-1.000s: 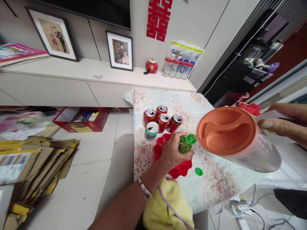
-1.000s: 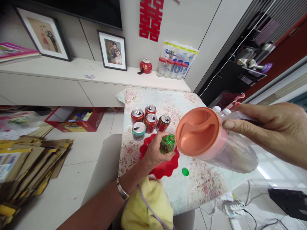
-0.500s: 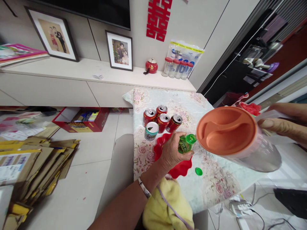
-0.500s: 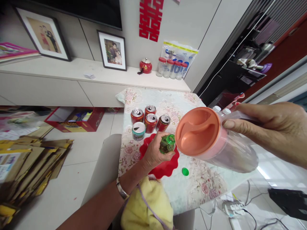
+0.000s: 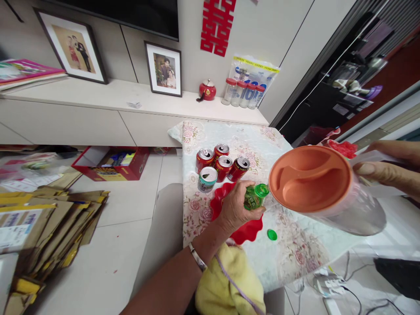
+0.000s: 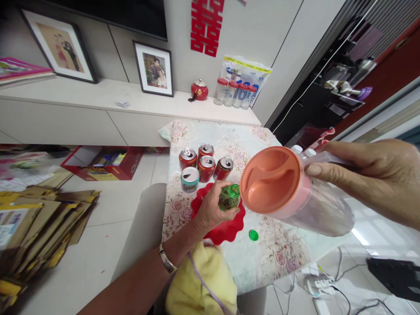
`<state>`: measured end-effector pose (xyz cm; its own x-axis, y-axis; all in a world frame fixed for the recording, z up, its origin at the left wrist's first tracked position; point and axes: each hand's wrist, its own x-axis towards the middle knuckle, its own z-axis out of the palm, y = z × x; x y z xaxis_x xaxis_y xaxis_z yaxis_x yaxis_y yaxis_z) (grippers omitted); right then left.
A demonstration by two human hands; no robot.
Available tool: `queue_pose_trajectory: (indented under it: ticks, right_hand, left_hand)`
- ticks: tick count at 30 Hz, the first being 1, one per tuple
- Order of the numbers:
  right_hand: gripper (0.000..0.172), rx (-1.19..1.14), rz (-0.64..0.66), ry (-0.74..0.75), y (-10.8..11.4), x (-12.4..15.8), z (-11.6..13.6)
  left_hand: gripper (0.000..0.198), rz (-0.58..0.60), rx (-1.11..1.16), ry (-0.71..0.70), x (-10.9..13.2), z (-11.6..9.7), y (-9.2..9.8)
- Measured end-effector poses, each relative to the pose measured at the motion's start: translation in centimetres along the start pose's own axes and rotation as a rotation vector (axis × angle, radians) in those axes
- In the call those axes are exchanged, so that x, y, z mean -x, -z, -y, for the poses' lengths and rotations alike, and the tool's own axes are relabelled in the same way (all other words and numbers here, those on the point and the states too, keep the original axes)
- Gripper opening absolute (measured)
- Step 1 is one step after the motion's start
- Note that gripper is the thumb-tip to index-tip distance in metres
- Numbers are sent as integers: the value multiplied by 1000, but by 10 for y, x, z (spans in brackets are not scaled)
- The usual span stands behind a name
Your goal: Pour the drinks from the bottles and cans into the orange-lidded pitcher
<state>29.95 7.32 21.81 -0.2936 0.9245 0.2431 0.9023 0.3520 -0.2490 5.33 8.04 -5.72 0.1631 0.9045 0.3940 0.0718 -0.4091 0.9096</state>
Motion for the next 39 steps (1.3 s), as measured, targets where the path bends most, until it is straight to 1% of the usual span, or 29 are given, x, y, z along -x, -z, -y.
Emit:
queue_pose_trajectory:
  ticks: [2, 6, 11, 14, 19, 21, 24, 29, 35, 39]
  right_hand:
    - [43, 7, -12, -10, 1, 1, 0]
    - [49, 33, -17, -11, 2, 2, -2]
    - [39, 73, -34, 6, 3, 3, -5]
    - [46, 66, -31, 1, 1, 2, -1]
    - [44, 37, -18, -4, 0, 0, 6]
    - [48, 18, -12, -16, 0, 0, 5]
    - [47, 15, 4, -51, 1, 1, 2]
    - [50, 47, -11, -32, 3, 1, -2]
    - [43, 65, 7, -44, 4, 2, -9]
    - [49, 85, 15, -64, 6, 2, -8]
  left_hand:
    - [67, 1, 1, -1, 0, 0, 0]
    - [66, -5, -2, -2, -1, 0, -1]
    - [66, -5, -10, -15, -1, 0, 0]
    - [66, -3, -12, -22, -1, 1, 1]
    - [66, -4, -5, -24, -1, 2, 0]
    - [66, -2, -5, -24, -1, 2, 0]
    - [67, -2, -9, -26, -1, 2, 0]
    - [68, -6, -9, -39, -1, 3, -1]
    - [67, -1, 3, -36, 0, 4, -1]
    - [68, 4, 16, -17, -1, 3, -1]
